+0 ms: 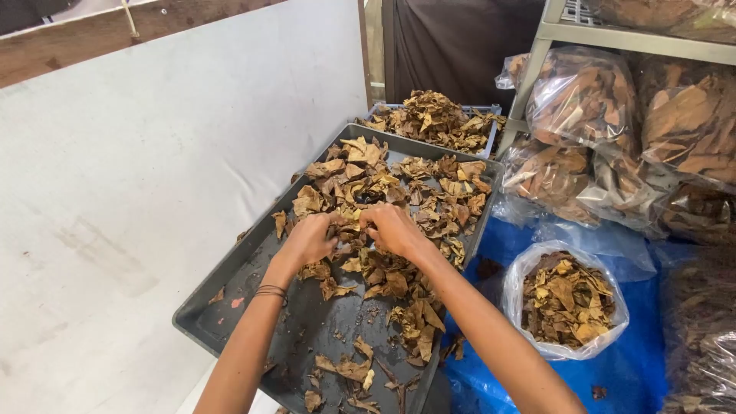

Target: Stuffing dried leaves from metal trays into clear plastic pouches for packaging.

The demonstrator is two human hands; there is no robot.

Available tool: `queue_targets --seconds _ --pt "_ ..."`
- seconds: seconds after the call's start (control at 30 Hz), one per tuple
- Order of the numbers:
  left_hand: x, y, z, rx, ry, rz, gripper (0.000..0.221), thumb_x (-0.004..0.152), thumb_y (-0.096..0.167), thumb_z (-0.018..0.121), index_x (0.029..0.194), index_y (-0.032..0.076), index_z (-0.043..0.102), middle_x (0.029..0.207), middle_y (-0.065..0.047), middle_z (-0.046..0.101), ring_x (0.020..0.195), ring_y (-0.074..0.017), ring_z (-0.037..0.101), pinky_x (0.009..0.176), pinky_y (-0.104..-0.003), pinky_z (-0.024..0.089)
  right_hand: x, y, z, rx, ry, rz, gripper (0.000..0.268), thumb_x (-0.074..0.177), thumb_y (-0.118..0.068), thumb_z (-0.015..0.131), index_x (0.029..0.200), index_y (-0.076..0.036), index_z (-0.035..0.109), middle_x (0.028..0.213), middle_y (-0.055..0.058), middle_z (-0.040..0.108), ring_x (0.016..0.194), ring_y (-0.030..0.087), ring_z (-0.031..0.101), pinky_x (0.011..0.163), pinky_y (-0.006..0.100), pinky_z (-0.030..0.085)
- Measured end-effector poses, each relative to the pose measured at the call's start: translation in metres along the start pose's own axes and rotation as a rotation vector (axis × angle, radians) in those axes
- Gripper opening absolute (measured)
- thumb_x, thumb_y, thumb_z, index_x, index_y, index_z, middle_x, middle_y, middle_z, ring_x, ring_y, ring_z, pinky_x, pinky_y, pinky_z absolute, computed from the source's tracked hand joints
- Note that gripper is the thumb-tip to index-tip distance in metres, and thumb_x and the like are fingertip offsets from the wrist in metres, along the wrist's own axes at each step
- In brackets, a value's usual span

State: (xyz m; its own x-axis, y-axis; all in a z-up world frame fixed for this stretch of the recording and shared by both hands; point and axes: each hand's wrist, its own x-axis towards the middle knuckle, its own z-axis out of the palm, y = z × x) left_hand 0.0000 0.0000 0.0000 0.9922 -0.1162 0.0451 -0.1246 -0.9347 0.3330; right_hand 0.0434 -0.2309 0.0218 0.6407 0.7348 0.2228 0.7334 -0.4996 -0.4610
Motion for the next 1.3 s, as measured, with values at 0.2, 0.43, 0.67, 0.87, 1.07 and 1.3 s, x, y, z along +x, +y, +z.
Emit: queue_targets --seconds 0.2,0.43,0.67,0.87,1.07,1.3 --pt "-0.028 0.03 -0.031 -0.298 0.166 0.058 0.028 0.102 0.006 0.063 0.128 0.001 0.067 0.115 -0.03 0.072 0.102 -0.0504 0.073 0.081 -0.065 0.059 0.012 0.022 0.003 0.199 0.16 0.003 0.016 0.097 0.003 0.067 0.111 -0.004 0.069 0.115 0.019 0.071 0.118 0.043 0.066 0.093 0.062 0.057" --pt "-0.022 0.048 -0.031 -0.407 0.254 0.111 0.025 0.103 0.008 0.063 0.126 0.001 0.068 0.112 -0.031 0.071 0.094 -0.0481 0.073 0.07 -0.063 0.055 -0.006 0.01 -0.019 0.295 0.253 0.048 0.015 0.095 -0.001 0.072 0.107 -0.011 0.072 0.112 0.012 0.075 0.116 0.037 0.069 0.095 0.057 0.059" --pt "-0.016 0.082 -0.034 -0.437 0.279 0.158 0.024 0.099 0.01 0.069 0.123 0.006 0.07 0.124 -0.025 0.072 0.123 -0.0535 0.063 0.104 -0.068 0.049 -0.03 0.014 -0.053 0.362 0.367 0.073 0.02 0.091 0.002 0.073 0.108 -0.009 0.074 0.105 0.017 0.076 0.109 0.039 0.071 0.087 0.053 0.063" --pt "0.021 0.115 -0.013 -0.478 0.297 0.217 0.018 0.098 0.014 0.072 0.116 0.013 0.074 0.117 -0.02 0.076 0.116 -0.0471 0.069 0.098 -0.061 0.053 -0.065 0.039 -0.08 0.375 0.465 0.087 0.019 0.092 0.003 0.073 0.108 -0.007 0.075 0.102 0.019 0.076 0.106 0.04 0.072 0.083 0.056 0.064" --pt "0.034 0.183 0.009 -0.603 0.238 0.337 0.016 0.103 0.01 0.067 0.119 0.008 0.069 0.124 -0.022 0.071 0.131 -0.0511 0.058 0.11 -0.07 0.043 -0.119 0.072 -0.105 0.398 0.614 0.137 0.019 0.089 0.006 0.075 0.103 -0.007 0.076 0.096 0.018 0.077 0.083 0.027 0.075 0.073 0.044 0.065" --pt "0.063 0.254 0.052 -0.744 0.118 0.384 0.014 0.105 0.012 0.068 0.118 0.012 0.071 0.12 -0.02 0.073 0.119 -0.0434 0.068 0.098 -0.059 0.053 -0.194 0.109 -0.138 0.358 0.705 0.199 0.021 0.088 0.009 0.074 0.103 -0.004 0.079 0.093 0.022 0.075 0.093 0.038 0.075 0.069 0.051 0.066"
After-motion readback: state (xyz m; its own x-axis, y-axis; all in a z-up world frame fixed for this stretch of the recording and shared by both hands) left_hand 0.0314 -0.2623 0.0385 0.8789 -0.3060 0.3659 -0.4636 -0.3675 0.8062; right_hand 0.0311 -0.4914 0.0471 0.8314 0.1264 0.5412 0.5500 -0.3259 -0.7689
